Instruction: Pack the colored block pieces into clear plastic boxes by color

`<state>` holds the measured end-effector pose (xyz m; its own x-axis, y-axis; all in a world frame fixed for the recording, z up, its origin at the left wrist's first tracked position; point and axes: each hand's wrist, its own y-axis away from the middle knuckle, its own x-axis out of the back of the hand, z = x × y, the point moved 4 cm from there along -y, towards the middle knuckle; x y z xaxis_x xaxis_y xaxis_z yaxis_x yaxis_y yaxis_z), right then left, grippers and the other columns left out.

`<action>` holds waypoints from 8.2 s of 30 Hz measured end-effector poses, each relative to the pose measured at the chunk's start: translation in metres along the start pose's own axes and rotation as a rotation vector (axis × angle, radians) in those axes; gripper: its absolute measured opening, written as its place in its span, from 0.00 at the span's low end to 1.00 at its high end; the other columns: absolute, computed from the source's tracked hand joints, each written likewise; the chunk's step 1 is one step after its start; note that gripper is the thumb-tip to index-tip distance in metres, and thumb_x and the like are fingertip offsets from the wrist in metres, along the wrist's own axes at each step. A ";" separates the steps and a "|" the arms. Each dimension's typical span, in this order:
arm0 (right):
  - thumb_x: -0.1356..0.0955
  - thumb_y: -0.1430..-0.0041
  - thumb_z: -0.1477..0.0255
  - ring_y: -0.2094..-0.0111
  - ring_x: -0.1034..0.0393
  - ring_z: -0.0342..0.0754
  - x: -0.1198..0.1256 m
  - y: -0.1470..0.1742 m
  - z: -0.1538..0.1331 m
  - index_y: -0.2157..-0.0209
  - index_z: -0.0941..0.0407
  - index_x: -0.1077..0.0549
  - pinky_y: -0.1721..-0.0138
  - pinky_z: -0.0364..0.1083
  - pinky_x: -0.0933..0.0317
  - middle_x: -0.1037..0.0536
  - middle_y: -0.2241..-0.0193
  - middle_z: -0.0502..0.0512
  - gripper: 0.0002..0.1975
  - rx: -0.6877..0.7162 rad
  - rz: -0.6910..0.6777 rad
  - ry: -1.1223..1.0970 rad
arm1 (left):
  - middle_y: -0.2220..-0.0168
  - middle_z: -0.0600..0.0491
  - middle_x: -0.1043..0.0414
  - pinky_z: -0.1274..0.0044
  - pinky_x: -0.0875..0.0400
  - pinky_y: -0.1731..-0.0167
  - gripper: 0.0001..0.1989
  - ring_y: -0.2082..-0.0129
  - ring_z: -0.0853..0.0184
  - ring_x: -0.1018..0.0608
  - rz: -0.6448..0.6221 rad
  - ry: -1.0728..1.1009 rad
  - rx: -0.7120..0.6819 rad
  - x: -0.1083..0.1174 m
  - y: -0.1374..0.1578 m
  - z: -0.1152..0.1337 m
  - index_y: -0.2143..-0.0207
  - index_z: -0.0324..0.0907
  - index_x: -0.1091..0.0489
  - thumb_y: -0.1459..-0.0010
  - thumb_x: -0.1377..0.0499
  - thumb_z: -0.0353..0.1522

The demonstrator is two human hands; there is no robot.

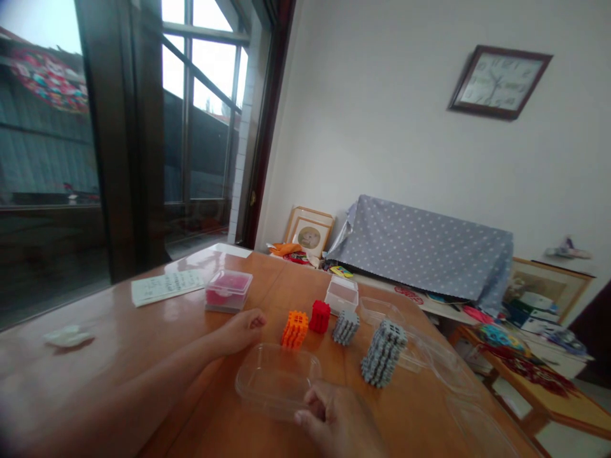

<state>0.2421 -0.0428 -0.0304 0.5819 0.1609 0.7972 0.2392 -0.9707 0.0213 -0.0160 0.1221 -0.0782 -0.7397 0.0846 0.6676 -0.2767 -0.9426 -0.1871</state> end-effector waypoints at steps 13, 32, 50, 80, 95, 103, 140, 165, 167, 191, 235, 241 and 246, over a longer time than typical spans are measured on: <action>0.28 0.43 0.62 0.69 0.27 0.48 -0.005 0.002 -0.004 0.61 0.49 0.21 0.70 0.44 0.47 0.20 0.72 0.47 0.09 -0.004 0.007 -0.040 | 0.74 0.55 0.28 0.78 0.37 0.72 0.10 0.72 0.67 0.27 0.173 0.282 0.049 0.011 0.031 0.031 0.71 0.40 0.29 0.45 0.47 0.36; 0.35 0.35 0.58 0.73 0.31 0.47 0.029 -0.019 0.011 0.60 0.53 0.27 0.72 0.45 0.46 0.27 0.76 0.47 0.13 -0.053 0.264 -0.031 | 0.75 0.59 0.36 0.76 0.45 0.71 0.16 0.72 0.66 0.29 0.426 0.155 0.064 0.001 0.043 0.012 0.73 0.44 0.38 0.34 0.49 0.41; 0.24 0.49 0.62 0.43 0.30 0.59 0.014 -0.139 0.043 0.38 0.56 0.33 0.42 0.58 0.36 0.32 0.37 0.64 0.38 0.115 0.181 -0.342 | 0.71 0.56 0.28 0.74 0.37 0.67 0.11 0.68 0.62 0.24 0.456 0.266 0.066 0.000 0.040 0.021 0.66 0.45 0.33 0.36 0.47 0.41; 0.24 0.50 0.63 0.53 0.25 0.55 0.010 -0.159 0.042 0.46 0.57 0.27 0.49 0.54 0.32 0.21 0.51 0.58 0.30 0.116 0.062 -0.396 | 0.72 0.55 0.28 0.75 0.36 0.69 0.11 0.69 0.64 0.26 0.414 0.334 0.129 0.000 0.038 0.027 0.69 0.43 0.32 0.39 0.45 0.40; 0.26 0.46 0.62 0.52 0.30 0.52 0.035 -0.121 0.007 0.44 0.53 0.29 0.49 0.51 0.35 0.26 0.49 0.57 0.28 0.251 0.258 -0.214 | 0.72 0.56 0.29 0.77 0.37 0.69 0.12 0.69 0.64 0.27 0.410 0.349 0.096 0.004 0.038 0.028 0.70 0.43 0.31 0.40 0.44 0.41; 0.27 0.44 0.63 0.66 0.32 0.47 0.027 -0.079 -0.026 0.46 0.53 0.29 0.65 0.45 0.37 0.27 0.64 0.51 0.25 0.140 0.180 -0.172 | 0.73 0.56 0.30 0.76 0.37 0.69 0.12 0.70 0.65 0.28 0.405 0.352 0.084 0.003 0.039 0.029 0.71 0.43 0.31 0.39 0.45 0.40; 0.26 0.55 0.66 0.73 0.34 0.44 -0.056 -0.090 -0.030 0.70 0.53 0.26 0.74 0.43 0.55 0.24 0.74 0.47 0.10 0.045 -0.127 0.214 | 0.74 0.57 0.32 0.78 0.41 0.73 0.05 0.73 0.68 0.31 0.263 0.364 0.158 -0.013 0.039 0.020 0.70 0.41 0.31 0.49 0.46 0.30; 0.32 0.45 0.73 0.70 0.33 0.43 -0.055 -0.088 -0.034 0.75 0.55 0.27 0.70 0.41 0.49 0.25 0.74 0.47 0.05 0.175 -0.127 0.097 | 0.76 0.58 0.35 0.79 0.43 0.74 0.04 0.74 0.69 0.34 0.247 0.446 0.170 -0.011 0.042 0.028 0.72 0.41 0.31 0.51 0.44 0.31; 0.32 0.43 0.73 0.68 0.31 0.44 -0.044 -0.087 -0.038 0.73 0.55 0.25 0.68 0.41 0.46 0.23 0.72 0.48 0.05 0.205 -0.074 0.012 | 0.77 0.59 0.35 0.79 0.43 0.74 0.04 0.75 0.69 0.34 0.240 0.457 0.175 -0.012 0.042 0.026 0.72 0.41 0.31 0.51 0.44 0.31; 0.23 0.52 0.60 0.40 0.32 0.59 -0.009 -0.152 0.058 0.38 0.55 0.32 0.39 0.57 0.40 0.30 0.38 0.63 0.40 0.088 0.204 -0.474 | 0.77 0.58 0.33 0.79 0.42 0.75 0.04 0.76 0.69 0.32 0.279 0.475 0.203 -0.007 0.040 0.025 0.71 0.42 0.32 0.49 0.44 0.33; 0.38 0.37 0.42 0.44 0.27 0.57 -0.028 -0.125 0.057 0.41 0.51 0.31 0.47 0.54 0.32 0.24 0.44 0.63 0.34 -0.315 0.339 -1.014 | 0.42 0.38 0.28 0.68 0.36 0.39 0.22 0.41 0.59 0.26 0.185 1.163 0.539 -0.032 0.051 0.032 0.52 0.38 0.28 0.33 0.44 0.47; 0.35 0.37 0.46 0.46 0.26 0.56 -0.032 -0.090 0.049 0.44 0.54 0.31 0.48 0.53 0.32 0.21 0.49 0.63 0.30 -0.446 0.365 -1.145 | 0.43 0.37 0.27 0.63 0.39 0.35 0.26 0.39 0.54 0.27 0.174 1.230 0.575 -0.047 0.062 0.049 0.48 0.38 0.28 0.35 0.42 0.49; 0.34 0.36 0.47 0.50 0.25 0.56 -0.014 -0.074 0.052 0.46 0.57 0.29 0.47 0.52 0.34 0.21 0.51 0.64 0.30 -0.473 0.284 -1.192 | 0.36 0.36 0.34 0.64 0.43 0.33 0.32 0.33 0.52 0.34 0.087 1.257 0.574 -0.050 0.064 0.055 0.43 0.37 0.31 0.37 0.44 0.53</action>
<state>0.2563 0.0364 -0.0746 0.9497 -0.2369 -0.2049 -0.1567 -0.9258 0.3439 0.0371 0.0395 -0.0840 -0.8767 -0.0382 -0.4794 -0.1399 -0.9334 0.3304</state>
